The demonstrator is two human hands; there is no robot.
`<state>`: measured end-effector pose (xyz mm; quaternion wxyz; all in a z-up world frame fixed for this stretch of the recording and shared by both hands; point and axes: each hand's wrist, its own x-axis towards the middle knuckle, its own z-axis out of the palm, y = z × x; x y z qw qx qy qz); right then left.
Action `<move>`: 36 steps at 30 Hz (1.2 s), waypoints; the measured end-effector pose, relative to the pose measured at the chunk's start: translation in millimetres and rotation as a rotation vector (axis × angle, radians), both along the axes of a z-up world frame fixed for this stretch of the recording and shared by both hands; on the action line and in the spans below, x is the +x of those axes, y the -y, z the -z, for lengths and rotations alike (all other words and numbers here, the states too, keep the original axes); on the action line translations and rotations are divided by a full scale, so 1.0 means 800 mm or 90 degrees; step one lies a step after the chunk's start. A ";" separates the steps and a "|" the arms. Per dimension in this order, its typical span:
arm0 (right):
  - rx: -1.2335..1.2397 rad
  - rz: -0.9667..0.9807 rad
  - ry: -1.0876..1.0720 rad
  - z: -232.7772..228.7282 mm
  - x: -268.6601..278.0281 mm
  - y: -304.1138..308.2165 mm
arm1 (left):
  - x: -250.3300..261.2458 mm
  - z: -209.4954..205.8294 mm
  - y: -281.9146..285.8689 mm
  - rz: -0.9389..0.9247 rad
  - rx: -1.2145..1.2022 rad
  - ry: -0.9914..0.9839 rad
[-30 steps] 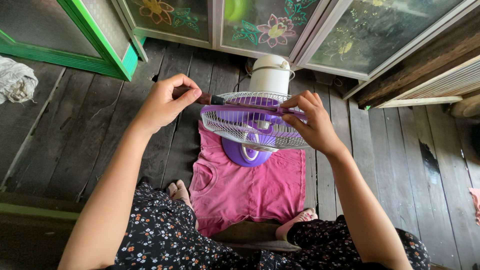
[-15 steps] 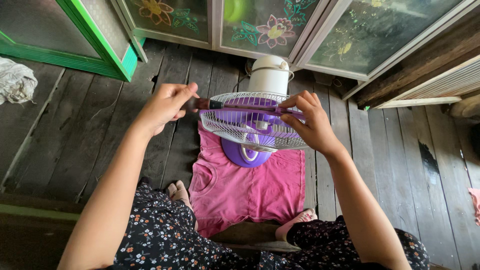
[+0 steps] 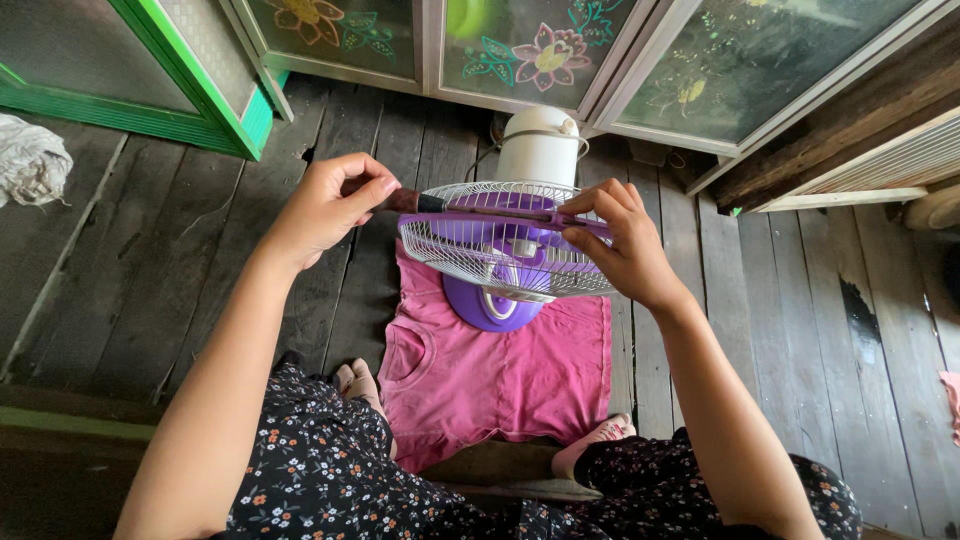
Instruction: The person sits on the floor and assembles a purple table fan. They place the front wire cage over the fan blades, align it, and use a screwdriver to tighten the screws securing the cage to the fan body.
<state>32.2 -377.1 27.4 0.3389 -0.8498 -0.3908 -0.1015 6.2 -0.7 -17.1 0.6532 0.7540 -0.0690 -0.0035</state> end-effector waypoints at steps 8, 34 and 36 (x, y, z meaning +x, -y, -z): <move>-0.002 0.003 0.001 0.000 -0.001 0.001 | -0.002 -0.008 0.001 0.012 0.017 0.039; 0.102 0.068 -0.012 0.020 -0.021 0.025 | -0.100 0.150 0.105 0.210 0.397 -0.166; 0.126 0.093 -0.024 0.030 -0.023 0.033 | -0.093 0.235 0.151 0.183 0.424 -0.237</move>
